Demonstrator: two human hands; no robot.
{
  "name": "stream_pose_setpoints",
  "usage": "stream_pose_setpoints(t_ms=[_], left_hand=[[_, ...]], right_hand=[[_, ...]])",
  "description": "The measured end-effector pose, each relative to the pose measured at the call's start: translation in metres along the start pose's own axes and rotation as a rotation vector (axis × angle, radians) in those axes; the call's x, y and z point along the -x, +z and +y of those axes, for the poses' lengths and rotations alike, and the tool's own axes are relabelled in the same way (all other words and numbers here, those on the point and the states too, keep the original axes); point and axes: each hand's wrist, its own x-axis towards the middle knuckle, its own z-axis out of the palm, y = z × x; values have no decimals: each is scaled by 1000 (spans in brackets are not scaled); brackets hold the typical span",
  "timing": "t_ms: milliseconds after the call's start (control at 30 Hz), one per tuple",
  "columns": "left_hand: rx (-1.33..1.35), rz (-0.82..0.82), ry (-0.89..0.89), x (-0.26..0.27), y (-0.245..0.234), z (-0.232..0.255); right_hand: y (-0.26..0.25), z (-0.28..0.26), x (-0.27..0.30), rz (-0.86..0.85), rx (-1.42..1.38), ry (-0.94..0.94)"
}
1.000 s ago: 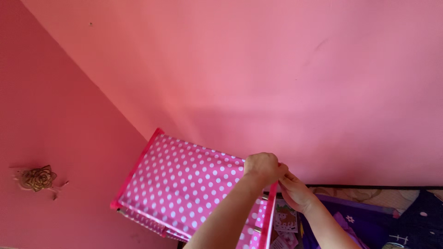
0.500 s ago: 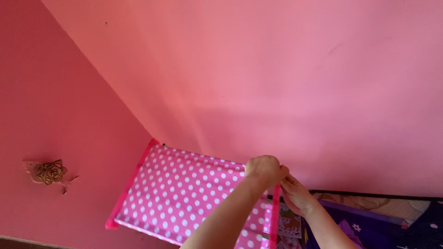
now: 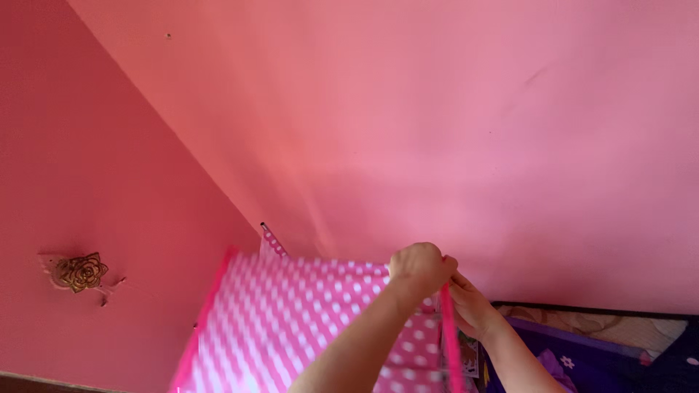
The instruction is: The person assembles a pink polka-dotted fabric shelf by inserting metal rods into the fabric sleeves and connecting the corner joints. They lift and position the shelf against the wall, then remove and reinsert rods to adjust the structure.
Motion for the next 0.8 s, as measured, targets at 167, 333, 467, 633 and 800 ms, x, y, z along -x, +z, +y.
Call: stream_pose_setpoints(t_ms=[167, 333, 467, 633, 800], left_hand=[[14, 2, -44, -1, -5, -5], [-62, 118, 146, 1, -44, 4], [10, 236, 177, -23, -129, 23], [-89, 301, 160, -6, -122, 29], [-7, 194, 48, 4, -83, 22]], right_hand=[[7, -1, -2, -16, 54, -14], [-14, 0, -16, -203, 30, -87], [-28, -16, -16, -239, 187, -141], [49, -52, 7, 182, 455, -138], [124, -83, 57, 273, 495, -539]])
